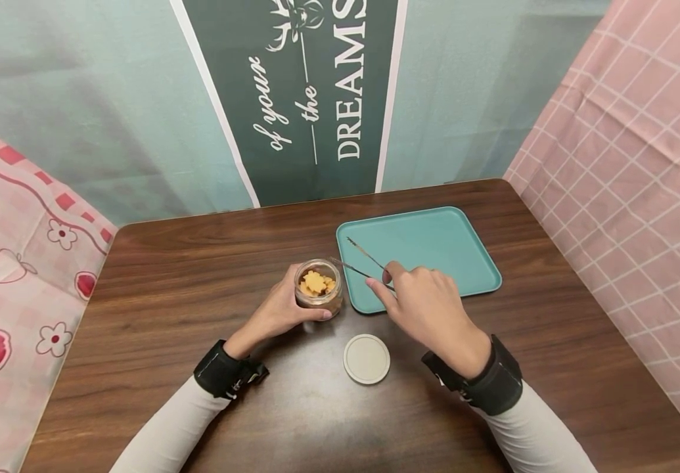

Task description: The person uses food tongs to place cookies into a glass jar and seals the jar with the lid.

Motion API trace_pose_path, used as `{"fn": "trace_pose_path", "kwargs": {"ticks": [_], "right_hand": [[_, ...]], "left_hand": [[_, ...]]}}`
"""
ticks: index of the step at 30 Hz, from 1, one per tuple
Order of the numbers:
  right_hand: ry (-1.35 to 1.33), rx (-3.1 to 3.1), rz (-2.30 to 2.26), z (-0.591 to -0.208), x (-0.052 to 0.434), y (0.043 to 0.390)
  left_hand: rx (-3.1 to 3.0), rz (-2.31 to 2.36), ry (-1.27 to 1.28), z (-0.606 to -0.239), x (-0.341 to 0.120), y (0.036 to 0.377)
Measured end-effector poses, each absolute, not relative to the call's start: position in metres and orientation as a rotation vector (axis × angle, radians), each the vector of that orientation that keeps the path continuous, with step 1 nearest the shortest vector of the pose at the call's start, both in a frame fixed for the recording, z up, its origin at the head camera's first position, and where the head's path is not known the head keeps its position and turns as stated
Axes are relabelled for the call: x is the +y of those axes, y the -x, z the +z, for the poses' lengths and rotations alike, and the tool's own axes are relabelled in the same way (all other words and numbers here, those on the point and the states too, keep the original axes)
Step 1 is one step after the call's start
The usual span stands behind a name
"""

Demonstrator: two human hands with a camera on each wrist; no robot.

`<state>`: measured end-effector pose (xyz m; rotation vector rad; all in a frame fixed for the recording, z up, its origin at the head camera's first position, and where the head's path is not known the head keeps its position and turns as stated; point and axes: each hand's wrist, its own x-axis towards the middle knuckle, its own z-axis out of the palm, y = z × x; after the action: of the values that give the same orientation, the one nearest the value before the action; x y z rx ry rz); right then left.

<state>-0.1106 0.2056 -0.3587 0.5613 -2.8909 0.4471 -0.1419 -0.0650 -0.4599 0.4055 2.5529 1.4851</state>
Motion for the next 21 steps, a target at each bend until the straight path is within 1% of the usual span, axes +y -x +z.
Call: {"fn": "trace_pose_path", "kwargs": {"ticks": [21], "right_hand": [[-0.373,-2.957,0.439,-0.39,0.235,0.124]], "left_hand": [[2.564,1.486,-0.407,-0.461,-0.065,0.142]]}}
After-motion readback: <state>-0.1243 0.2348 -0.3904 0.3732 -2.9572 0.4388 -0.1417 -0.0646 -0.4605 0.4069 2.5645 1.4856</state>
